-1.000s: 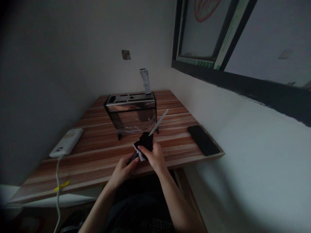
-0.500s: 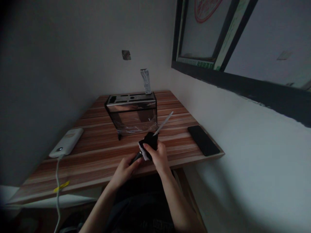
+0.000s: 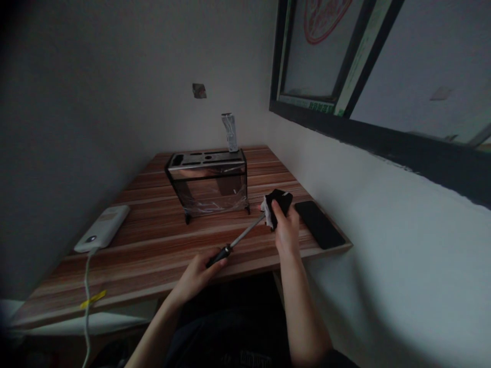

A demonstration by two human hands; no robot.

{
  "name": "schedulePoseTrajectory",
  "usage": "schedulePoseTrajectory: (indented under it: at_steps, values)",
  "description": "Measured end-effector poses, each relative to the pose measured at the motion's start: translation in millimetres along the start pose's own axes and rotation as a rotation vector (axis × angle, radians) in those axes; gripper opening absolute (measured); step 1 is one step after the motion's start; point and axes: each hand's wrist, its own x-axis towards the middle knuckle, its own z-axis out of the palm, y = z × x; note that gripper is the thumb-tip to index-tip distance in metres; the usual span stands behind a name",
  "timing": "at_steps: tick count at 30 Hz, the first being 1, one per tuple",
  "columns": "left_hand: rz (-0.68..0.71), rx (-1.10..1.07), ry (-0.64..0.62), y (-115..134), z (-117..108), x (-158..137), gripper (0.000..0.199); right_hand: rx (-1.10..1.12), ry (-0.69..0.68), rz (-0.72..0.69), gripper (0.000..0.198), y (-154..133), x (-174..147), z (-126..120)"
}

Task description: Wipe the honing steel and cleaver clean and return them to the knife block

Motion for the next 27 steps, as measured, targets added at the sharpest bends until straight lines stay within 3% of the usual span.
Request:
schedulePoseTrajectory:
  at_steps: [7,14,21,27]
  values:
    - [0.002,0.010,-0.041,-3,0,-1,0.035,0.079,0.091,-0.133,0.025,-9,17,-9]
    - [0.002,0.013,-0.029,-3,-1,-2,0.034,0.119,0.078,-0.100,0.029,-2,11,1]
    - [-0.004,-0.024,0.043,-7,1,-1,0.035,0.014,-0.103,0.102,0.030,25,-27,25]
    - [-0.039,-0.102,0.126,-12,4,0,0.037,-0.099,-0.353,0.297,0.034,42,-62,38]
